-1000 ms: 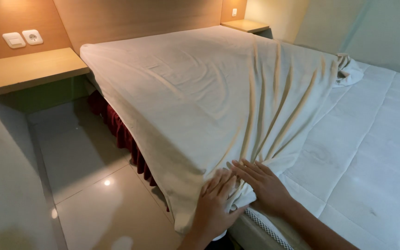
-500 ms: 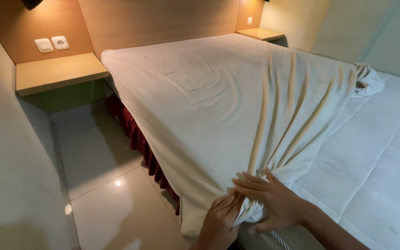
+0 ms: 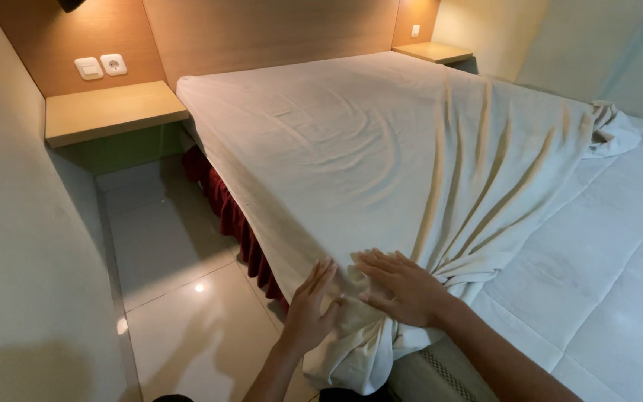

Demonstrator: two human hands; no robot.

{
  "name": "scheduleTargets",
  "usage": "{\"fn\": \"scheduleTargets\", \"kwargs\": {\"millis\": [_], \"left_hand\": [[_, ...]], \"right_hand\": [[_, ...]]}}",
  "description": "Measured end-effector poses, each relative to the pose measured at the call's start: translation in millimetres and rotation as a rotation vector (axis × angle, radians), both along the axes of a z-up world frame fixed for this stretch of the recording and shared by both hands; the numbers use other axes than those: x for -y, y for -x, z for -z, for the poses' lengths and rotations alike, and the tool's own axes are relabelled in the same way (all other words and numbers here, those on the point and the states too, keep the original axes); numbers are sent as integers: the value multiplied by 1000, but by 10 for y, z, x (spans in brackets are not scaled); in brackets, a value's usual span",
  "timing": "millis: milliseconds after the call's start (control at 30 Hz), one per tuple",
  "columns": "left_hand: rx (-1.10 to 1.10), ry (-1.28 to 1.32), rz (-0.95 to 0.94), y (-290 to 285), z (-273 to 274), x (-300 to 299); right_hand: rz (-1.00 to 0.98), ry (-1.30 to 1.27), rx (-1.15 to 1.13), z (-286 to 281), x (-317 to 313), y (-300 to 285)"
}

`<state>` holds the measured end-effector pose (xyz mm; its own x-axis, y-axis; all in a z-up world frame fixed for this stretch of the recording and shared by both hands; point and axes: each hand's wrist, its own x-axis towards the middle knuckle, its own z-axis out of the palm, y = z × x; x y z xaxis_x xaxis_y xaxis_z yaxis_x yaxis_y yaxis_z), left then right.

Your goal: The person spreads a white fitted sheet over a mattress and tucks the corners under. They move around the bed to smooth the fabric and secure the sheet at each corner.

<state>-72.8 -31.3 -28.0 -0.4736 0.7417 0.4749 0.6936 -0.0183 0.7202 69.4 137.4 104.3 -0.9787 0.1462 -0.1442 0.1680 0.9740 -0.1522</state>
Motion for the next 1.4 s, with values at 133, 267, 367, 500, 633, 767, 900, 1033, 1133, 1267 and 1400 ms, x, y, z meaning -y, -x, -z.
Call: {"fn": "scheduleTargets", "kwargs": {"millis": [133, 267, 367, 500, 633, 767, 900, 1033, 1133, 1267, 1400], "left_hand": [[-2, -61, -55, 177, -7, -244], [-171, -138, -25, 408, 200, -406], [-199, -194, -9, 401, 266, -472], [-191, -207, -89, 331, 318, -541], [-171, -292, -169, 160, 214, -565], [-85, -383, -209, 48, 203, -524], [-72, -348, -170, 62, 119, -417], [84, -282, -100, 55, 101, -350], [52, -233, -75, -44, 5, -274], [-67, -148, -160, -108, -98, -317], [-69, -74, -171, -74, -305, -494]], "right_hand": [[-21, -50, -7, 175, -68, 63], [30, -63, -19, 222, -42, 90], [68, -84, 18, 152, 8, 99], [59, -95, 53, 204, -42, 121], [58, -94, 28, 165, 5, 97], [52, -72, 27, 161, 8, 100], [28, -73, 23, 186, -14, 104], [27, -50, 13, 238, -51, 97], [22, -20, -34, 253, -55, 79], [-6, -23, -64, 298, -66, 76], [-1, 18, -152, 356, -91, -10]]}}
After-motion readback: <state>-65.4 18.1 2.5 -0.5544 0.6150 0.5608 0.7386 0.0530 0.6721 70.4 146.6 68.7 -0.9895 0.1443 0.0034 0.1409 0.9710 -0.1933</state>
